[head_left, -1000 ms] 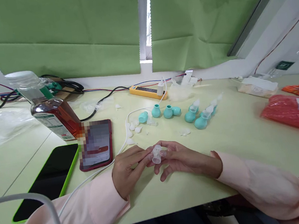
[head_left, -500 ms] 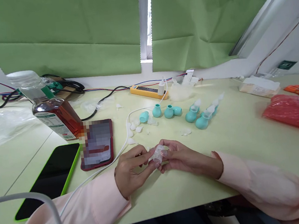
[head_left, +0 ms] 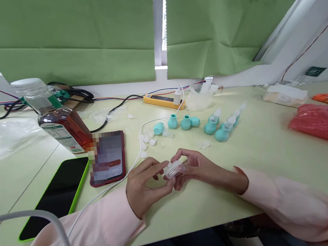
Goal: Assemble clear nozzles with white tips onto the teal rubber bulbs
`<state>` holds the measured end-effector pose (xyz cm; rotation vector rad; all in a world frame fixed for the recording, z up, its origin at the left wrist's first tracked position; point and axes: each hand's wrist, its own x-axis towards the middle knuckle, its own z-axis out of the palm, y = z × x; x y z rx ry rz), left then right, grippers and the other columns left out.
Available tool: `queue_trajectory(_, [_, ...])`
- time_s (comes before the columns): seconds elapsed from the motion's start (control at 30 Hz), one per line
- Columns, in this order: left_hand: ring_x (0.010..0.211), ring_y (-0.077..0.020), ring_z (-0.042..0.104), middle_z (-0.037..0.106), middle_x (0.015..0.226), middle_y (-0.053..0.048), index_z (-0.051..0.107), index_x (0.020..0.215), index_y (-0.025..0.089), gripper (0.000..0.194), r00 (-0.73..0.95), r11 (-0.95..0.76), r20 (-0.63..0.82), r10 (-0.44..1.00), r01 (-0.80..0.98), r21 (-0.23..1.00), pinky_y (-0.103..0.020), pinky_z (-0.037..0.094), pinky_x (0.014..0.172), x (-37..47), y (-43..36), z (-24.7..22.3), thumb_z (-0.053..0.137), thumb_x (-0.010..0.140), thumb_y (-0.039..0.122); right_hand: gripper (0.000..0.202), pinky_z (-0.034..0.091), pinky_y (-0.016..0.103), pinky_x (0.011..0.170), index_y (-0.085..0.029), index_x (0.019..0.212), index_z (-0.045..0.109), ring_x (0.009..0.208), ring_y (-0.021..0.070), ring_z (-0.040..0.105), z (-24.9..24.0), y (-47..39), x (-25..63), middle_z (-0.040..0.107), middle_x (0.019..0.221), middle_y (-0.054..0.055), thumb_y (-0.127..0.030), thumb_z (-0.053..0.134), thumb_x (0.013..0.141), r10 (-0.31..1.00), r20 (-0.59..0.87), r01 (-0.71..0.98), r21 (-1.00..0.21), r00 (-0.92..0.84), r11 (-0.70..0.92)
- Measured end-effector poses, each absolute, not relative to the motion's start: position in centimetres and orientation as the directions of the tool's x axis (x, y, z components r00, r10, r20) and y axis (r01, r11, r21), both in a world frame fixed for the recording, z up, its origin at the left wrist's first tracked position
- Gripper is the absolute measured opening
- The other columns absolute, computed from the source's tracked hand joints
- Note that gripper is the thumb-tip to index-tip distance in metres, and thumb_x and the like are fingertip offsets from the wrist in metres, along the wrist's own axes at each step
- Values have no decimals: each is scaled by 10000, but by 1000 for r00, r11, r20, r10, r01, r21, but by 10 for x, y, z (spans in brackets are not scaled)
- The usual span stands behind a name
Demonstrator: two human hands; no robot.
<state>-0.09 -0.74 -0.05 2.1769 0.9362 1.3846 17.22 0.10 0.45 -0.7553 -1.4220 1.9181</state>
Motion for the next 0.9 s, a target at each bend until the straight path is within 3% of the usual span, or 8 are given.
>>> queue_trajectory(0.1, [605,-115,537,592,714,-40,620,830,125,232,222,-602,560,798,337,724,-235,494,510,-1,-6,0,604,599,130,297,474,372,623,-186,981,390,598,154,594,12,11,182,624,703,43,-337,505,753,850,11,17,-1000,-526,24])
queue_trajectory(0.17, [667,-130,565,622,779,-45,614,844,132,239,190,-515,479,857,322,794,-241,521,561,0,-6,0,590,606,130,346,461,385,684,-203,1033,383,742,179,582,14,23,190,605,885,87,-343,510,743,913,209,213,-931,-351,295])
queue_trajectory(0.27, [717,-143,584,639,838,-45,612,867,137,253,170,-416,381,909,294,861,-246,534,607,0,-8,1,579,615,135,484,351,451,847,-222,1150,351,1078,254,390,9,44,204,375,1238,119,-349,525,716,822,514,643,-549,-246,535])
queue_trajectory(0.33, [748,-150,587,641,851,-42,610,877,143,260,168,-372,337,926,267,889,-243,532,621,0,-9,2,578,619,141,593,276,496,886,-209,1235,268,1171,296,237,2,57,211,188,1342,115,-364,510,716,789,544,811,-300,-287,502])
queue_trajectory(0.4, [759,-152,589,640,869,-45,607,883,146,259,176,-319,283,943,236,918,-241,529,624,1,-9,4,576,626,151,684,267,510,881,-184,1288,153,1195,314,167,-6,66,216,90,1365,122,-379,487,724,808,497,872,-181,-317,454])
queue_trajectory(0.57, [799,-170,588,642,872,-57,611,854,141,238,195,-234,199,960,179,956,-238,521,607,1,-9,10,570,620,143,552,273,473,901,-165,1279,186,1176,286,250,-15,75,222,240,1310,139,-313,394,790,840,392,885,-118,-376,451])
queue_trajectory(0.77, [823,-187,584,636,899,-70,610,850,143,240,220,-116,95,971,87,989,-256,506,625,2,-8,9,581,613,143,544,373,395,816,-163,1280,140,941,225,456,-13,76,220,476,993,109,-211,377,792,781,544,847,-217,-308,485])
queue_trajectory(0.9, [781,-181,591,646,862,-88,599,872,116,274,262,45,-34,964,-34,998,-265,505,626,3,-6,7,610,601,152,312,399,349,789,-139,1054,471,889,214,467,-16,76,219,465,947,113,-212,438,753,800,511,855,-213,-316,473])
